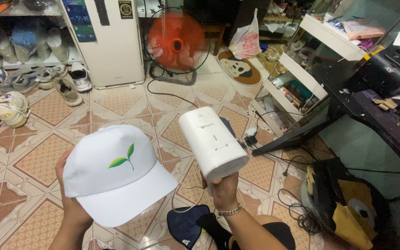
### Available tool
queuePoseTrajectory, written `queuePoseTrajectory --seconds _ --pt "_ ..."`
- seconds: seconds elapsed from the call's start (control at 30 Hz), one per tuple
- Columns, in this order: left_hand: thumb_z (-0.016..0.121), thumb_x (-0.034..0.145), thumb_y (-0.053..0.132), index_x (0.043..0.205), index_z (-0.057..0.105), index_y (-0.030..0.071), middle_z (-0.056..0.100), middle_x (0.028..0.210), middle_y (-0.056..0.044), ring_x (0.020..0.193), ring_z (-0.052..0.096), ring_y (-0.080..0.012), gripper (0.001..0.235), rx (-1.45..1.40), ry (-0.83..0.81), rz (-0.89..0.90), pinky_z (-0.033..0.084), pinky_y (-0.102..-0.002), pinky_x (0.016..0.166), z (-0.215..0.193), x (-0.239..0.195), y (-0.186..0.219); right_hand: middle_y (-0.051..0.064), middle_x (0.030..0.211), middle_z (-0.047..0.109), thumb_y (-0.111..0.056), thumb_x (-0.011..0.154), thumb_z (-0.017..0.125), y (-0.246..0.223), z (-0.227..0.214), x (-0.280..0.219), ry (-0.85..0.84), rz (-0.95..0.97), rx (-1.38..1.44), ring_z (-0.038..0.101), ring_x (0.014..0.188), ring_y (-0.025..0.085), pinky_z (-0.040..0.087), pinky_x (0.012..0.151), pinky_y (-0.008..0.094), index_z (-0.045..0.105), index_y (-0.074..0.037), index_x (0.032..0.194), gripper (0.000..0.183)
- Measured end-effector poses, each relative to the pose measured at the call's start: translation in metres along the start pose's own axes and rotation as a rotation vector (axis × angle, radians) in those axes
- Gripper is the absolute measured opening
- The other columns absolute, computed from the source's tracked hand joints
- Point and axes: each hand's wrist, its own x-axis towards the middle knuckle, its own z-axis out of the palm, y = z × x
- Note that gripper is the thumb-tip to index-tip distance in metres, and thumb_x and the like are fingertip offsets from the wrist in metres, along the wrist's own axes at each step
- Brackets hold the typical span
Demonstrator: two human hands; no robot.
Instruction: The person sits on the floor and uses a hair dryer to dry a white cap. They stuff the cap with a cloth and plastic to maintain its shape while directing hot air onto the front and sides.
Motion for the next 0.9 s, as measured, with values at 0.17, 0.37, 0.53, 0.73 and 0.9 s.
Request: queuePoseTrajectory --seconds 0.17,0.37,0.53,0.73,0.9 --pt "0.085 0.061 0.016 0.16 0.024 0.013 0.044 0.151 -0.006 0.141 0.047 -0.0187 0.116 0.041 0.004 0.0 0.042 -0.037 0.116 0.001 -0.001 0.0 0.008 0.072 0.064 -0.068 0.076 0.078 -0.002 0.003 0.003 0.029 0.029 -0.008 0.06 0.057 0.014 0.049 0.045 0.028 0.063 0.005 0.097 0.077" --pt "0.085 0.062 0.017 0.16 0.023 0.012 0.044 0.151 -0.007 0.141 0.047 -0.0188 0.116 0.031 -0.013 0.016 0.042 -0.037 0.116 0.001 -0.002 0.0 0.008 0.072 0.065 -0.067 0.08 0.075 -0.004 0.003 0.002 0.051 0.053 -0.049 0.061 0.058 0.013 0.048 0.045 0.027 0.063 0.004 0.099 0.075" --pt "0.086 0.06 0.016 0.159 0.023 0.012 0.044 0.15 -0.007 0.14 0.047 -0.0191 0.118 0.076 -0.001 0.01 0.041 -0.037 0.116 0.0 -0.001 -0.003 0.009 0.069 0.062 -0.065 0.081 0.076 -0.004 0.002 0.003 0.029 0.043 -0.02 0.059 0.056 0.014 0.046 0.044 0.027 0.063 0.006 0.099 0.074" --pt "0.087 0.059 0.016 0.158 0.022 0.013 0.045 0.149 -0.007 0.138 0.049 -0.0194 0.118 0.106 0.005 0.014 0.042 -0.037 0.115 -0.001 0.0 -0.002 0.009 0.066 0.061 -0.071 0.077 0.075 -0.004 -0.003 0.004 -0.022 0.13 0.058 0.058 0.051 0.015 0.046 0.039 0.028 0.06 0.005 0.104 0.082" --pt "0.09 0.057 0.015 0.155 0.025 0.012 0.044 0.147 -0.009 0.137 0.046 -0.0206 0.118 0.147 0.008 0.134 0.041 -0.038 0.116 -0.001 0.004 -0.002 0.009 0.083 0.061 -0.071 0.078 0.072 -0.019 -0.009 0.009 -0.328 0.426 0.457 0.055 0.06 0.014 0.047 0.045 0.026 0.051 0.002 0.124 0.089"
